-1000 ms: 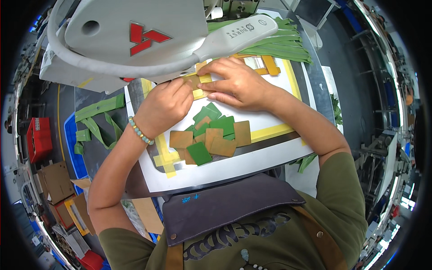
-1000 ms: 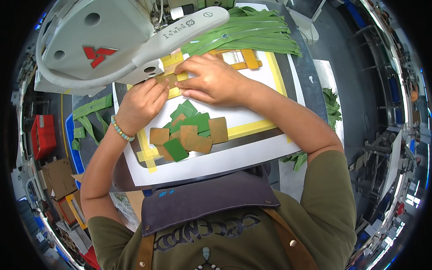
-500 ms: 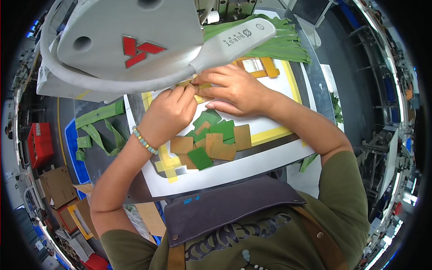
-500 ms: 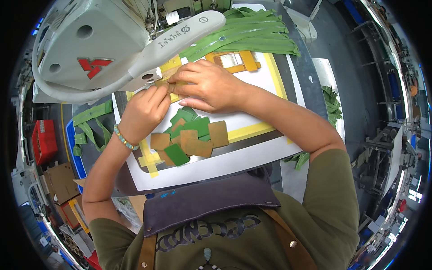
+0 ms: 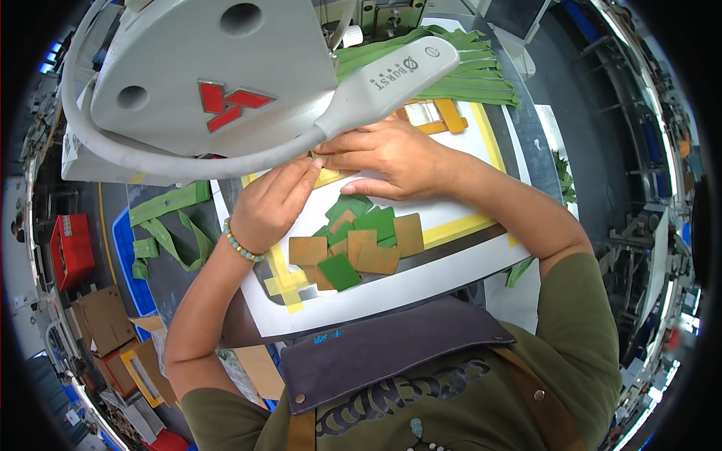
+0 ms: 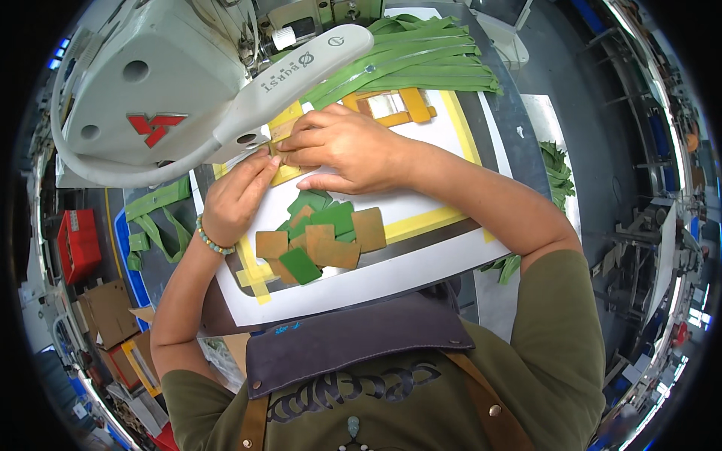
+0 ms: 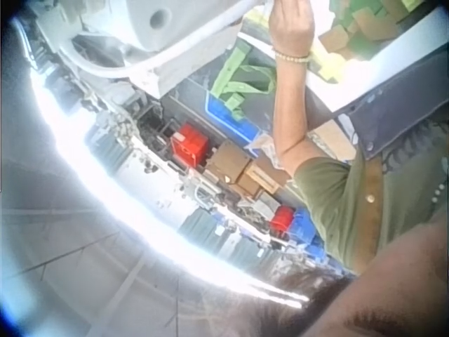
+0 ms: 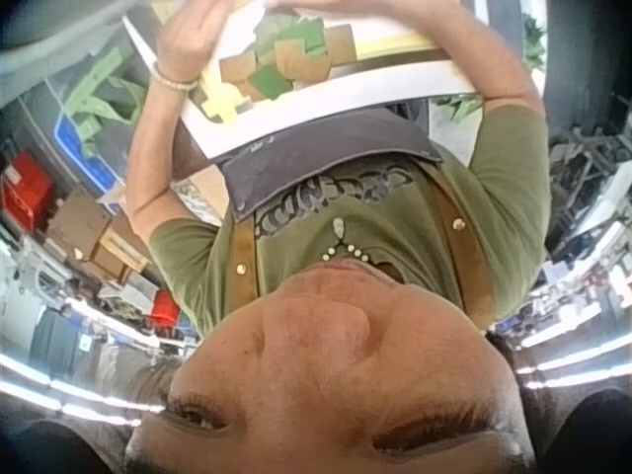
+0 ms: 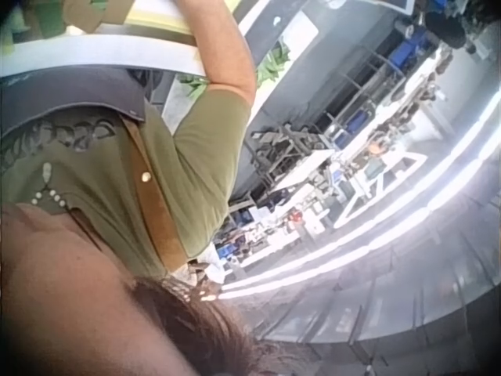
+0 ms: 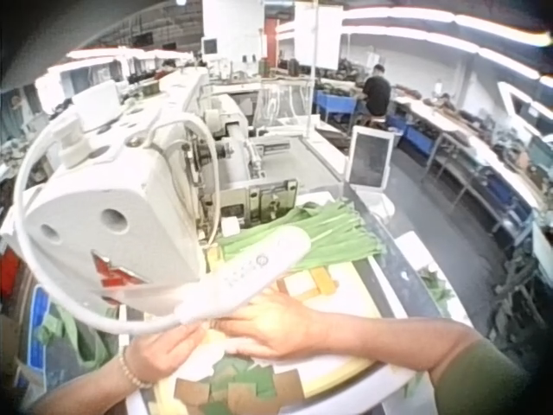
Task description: Assembling and aligning small green and brown leather pieces into a larger pattern on a workspace under an industrial sewing machine.
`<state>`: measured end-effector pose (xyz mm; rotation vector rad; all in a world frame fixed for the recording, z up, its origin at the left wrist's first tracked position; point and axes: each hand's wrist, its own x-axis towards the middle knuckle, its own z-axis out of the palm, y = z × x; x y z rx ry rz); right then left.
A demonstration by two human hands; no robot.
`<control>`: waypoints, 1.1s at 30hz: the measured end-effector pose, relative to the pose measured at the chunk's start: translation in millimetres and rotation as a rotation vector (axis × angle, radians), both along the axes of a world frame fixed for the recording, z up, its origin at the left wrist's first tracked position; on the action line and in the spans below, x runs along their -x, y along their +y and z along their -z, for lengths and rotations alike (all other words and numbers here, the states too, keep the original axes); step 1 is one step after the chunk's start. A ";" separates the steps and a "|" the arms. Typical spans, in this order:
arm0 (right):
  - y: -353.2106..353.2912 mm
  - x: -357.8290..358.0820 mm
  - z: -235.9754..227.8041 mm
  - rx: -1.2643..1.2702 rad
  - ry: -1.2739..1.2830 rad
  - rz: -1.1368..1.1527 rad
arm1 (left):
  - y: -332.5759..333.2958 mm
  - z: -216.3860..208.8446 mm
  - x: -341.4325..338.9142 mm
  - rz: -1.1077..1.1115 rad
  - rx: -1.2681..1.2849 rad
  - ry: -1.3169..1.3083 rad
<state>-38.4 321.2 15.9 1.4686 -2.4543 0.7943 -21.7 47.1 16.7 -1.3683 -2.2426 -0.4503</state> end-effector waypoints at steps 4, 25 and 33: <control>-5.6 1.5 -4.5 -0.038 0.000 -0.003 | 5.3 1.9 2.2 0.021 -0.016 -0.055; 73.7 37.0 -14.3 -0.088 0.416 0.355 | 4.0 -1.5 -11.6 -0.154 0.022 0.083; 67.5 34.2 -40.6 0.103 0.334 0.428 | -3.1 -1.0 -10.5 -0.137 -0.044 0.041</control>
